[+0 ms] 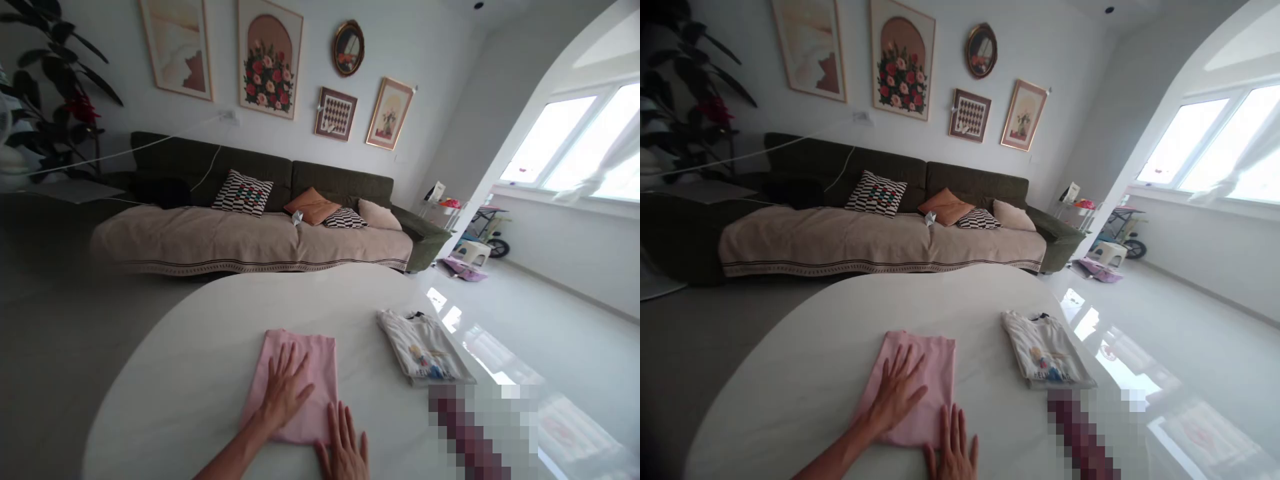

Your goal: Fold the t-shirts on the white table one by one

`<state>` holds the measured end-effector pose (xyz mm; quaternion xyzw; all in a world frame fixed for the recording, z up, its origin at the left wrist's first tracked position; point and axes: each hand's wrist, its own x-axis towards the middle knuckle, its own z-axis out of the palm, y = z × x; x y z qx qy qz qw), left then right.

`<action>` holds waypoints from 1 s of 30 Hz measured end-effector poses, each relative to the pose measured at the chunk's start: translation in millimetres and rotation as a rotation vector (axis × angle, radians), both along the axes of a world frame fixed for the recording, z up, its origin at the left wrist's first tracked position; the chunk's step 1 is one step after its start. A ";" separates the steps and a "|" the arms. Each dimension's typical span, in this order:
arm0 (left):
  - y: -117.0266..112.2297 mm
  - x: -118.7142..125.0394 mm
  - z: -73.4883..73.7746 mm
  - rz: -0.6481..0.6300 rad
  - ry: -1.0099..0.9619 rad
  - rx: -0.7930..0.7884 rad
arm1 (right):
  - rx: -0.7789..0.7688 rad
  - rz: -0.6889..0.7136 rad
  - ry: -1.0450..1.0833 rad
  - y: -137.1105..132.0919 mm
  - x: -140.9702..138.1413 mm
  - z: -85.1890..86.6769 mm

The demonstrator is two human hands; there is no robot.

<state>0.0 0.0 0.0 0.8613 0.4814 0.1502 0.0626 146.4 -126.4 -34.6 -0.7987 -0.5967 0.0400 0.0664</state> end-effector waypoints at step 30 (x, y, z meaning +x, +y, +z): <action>-45.6 -59.7 -24.1 0.332 0.130 -0.182 | 0.066 -0.177 0.783 14.1 32.0 10.5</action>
